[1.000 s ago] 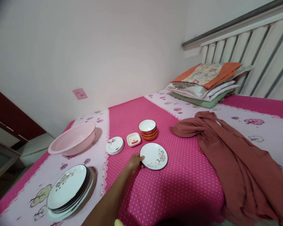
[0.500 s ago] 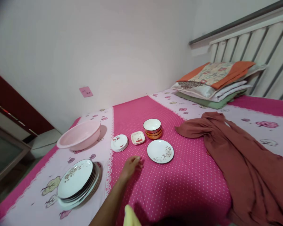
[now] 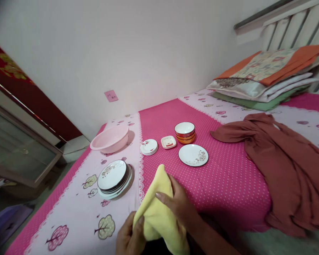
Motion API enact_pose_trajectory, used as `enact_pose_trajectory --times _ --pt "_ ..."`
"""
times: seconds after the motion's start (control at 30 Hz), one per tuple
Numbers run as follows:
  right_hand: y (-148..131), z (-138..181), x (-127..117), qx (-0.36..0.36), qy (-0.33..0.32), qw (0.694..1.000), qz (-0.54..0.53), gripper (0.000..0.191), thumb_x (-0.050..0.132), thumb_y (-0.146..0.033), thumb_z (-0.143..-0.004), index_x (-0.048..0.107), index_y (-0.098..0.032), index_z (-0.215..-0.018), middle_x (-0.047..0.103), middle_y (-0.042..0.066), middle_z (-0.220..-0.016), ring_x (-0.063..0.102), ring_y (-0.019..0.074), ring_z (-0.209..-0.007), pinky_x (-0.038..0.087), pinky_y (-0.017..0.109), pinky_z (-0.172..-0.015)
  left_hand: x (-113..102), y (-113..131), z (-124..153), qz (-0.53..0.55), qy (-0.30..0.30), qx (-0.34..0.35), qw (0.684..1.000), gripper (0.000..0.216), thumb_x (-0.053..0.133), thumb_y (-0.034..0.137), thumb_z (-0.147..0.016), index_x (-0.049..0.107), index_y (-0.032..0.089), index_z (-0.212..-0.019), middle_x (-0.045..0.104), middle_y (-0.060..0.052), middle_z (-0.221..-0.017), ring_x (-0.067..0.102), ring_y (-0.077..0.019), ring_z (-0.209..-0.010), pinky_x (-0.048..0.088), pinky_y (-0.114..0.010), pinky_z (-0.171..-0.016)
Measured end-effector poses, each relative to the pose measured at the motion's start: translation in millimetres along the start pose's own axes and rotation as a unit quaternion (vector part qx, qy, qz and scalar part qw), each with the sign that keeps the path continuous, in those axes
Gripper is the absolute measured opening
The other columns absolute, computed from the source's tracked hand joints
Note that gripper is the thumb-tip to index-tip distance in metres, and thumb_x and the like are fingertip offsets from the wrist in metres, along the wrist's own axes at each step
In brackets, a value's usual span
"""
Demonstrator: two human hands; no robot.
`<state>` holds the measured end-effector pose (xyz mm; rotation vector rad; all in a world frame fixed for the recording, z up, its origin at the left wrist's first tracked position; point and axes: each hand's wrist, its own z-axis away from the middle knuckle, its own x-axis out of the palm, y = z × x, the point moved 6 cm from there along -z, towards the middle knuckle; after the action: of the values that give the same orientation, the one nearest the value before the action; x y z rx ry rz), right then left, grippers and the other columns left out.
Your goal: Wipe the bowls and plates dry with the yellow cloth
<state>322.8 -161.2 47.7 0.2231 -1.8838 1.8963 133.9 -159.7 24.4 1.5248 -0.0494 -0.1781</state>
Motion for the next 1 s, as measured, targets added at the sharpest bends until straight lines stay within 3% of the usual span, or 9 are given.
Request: enact_pose_trajectory --times 0.1,0.17,0.3,0.43,0.53,0.63,0.77,0.9,1.0 --pt "-17 5 0 0.031 -0.063 0.998 0.001 0.057 0.085 -0.046 -0.076 0.065 -0.017 -0.12 0.079 0.009 -0.111 0.074 0.0319 -0.102 0.06 0.039 -0.085 -12 14 -7 0.083 -0.06 -0.06 0.993 0.044 0.076 0.064 -0.082 0.068 0.022 -0.095 0.064 0.0 -0.067 0.052 -0.0145 -0.053 0.038 -0.024 -0.048" --pt "-23 11 -4 0.043 -0.07 0.996 0.026 0.05 0.086 -0.049 -0.072 0.069 -0.015 -0.106 0.079 0.008 -0.097 0.075 0.0294 -0.089 0.059 0.036 -0.077 -17 19 -11 0.101 -0.109 -0.1 0.984 0.042 0.078 0.062 -0.082 0.064 0.023 -0.091 0.065 0.001 -0.066 0.051 -0.0129 -0.049 0.037 -0.022 -0.046" --pt "-33 20 -12 0.014 0.001 0.996 0.085 0.049 0.09 -0.051 -0.064 0.072 -0.016 -0.094 0.077 0.005 -0.081 0.073 0.0266 -0.074 0.058 0.034 -0.067 -28 34 -23 0.068 -0.179 -0.091 0.977 0.046 0.077 0.064 -0.081 0.065 0.02 -0.081 0.065 0.0 -0.066 0.051 -0.0119 -0.049 0.037 -0.023 -0.049" --pt "-37 23 -20 -0.007 0.11 0.984 0.141 0.048 0.09 -0.057 -0.06 0.071 -0.018 -0.082 0.078 0.009 -0.078 0.074 0.0301 -0.072 0.059 0.036 -0.062 -35 52 -37 -0.048 -0.238 -0.036 0.969 0.046 0.088 0.048 -0.074 0.072 0.02 -0.107 0.069 -0.003 -0.084 0.06 -0.0172 -0.069 0.044 -0.025 -0.061" --pt "-45 24 -31 -0.051 0.209 0.963 0.164 0.05 0.087 -0.06 -0.064 0.07 -0.018 -0.086 0.078 0.009 -0.078 0.073 0.0284 -0.07 0.058 0.035 -0.059 -43 53 -43 -0.113 -0.214 0.021 0.97 0.048 0.096 0.032 -0.062 0.071 0.021 -0.102 0.067 -0.001 -0.086 0.058 -0.0165 -0.073 0.042 -0.024 -0.062" --pt "-55 29 -36 -0.088 0.259 0.946 0.173 0.05 0.082 -0.061 -0.07 0.07 -0.017 -0.091 0.077 0.008 -0.079 0.071 0.0255 -0.066 0.056 0.033 -0.058 -49 39 -43 -0.065 -0.198 -0.005 0.978 0.036 0.09 0.044 -0.069 0.064 0.018 -0.075 0.056 0.004 -0.063 0.047 -0.0114 -0.057 0.032 -0.022 -0.054" --pt "-79 39 -33 -0.126 0.273 0.932 0.201 0.047 0.08 -0.059 -0.074 0.074 -0.018 -0.094 0.078 0.009 -0.085 0.07 0.0254 -0.067 0.054 0.033 -0.058 -56 39 -52 0.068 -0.191 -0.066 0.977 0.047 0.089 0.057 -0.07 0.062 0.018 -0.074 0.058 0.003 -0.059 0.044 -0.0087 -0.05 0.032 -0.022 -0.051" --pt "-90 24 -36 -0.142 0.262 0.929 0.219 0.046 0.078 -0.057 -0.075 0.077 -0.019 -0.101 0.08 0.01 -0.096 0.073 0.0283 -0.08 0.057 0.034 -0.064 -67 47 -84 0.091 -0.11 -0.085 0.986 0.051 0.092 0.058 -0.061 0.062 0.019 -0.075 0.062 0.001 -0.064 0.052 -0.0124 -0.054 0.042 -0.027 -0.057" --pt "-66 -8 -57 -0.108 0.275 0.927 0.232 0.047 0.074 -0.055 -0.075 0.077 -0.018 -0.103 0.08 0.012 -0.101 0.074 0.0306 -0.088 0.058 0.038 -0.071 -82 35 -98 0.05 -0.006 -0.052 0.997 0.055 0.09 0.062 -0.059 0.069 0.017 -0.083 0.068 -0.002 -0.075 0.059 -0.017 -0.068 0.047 -0.029 -0.066"
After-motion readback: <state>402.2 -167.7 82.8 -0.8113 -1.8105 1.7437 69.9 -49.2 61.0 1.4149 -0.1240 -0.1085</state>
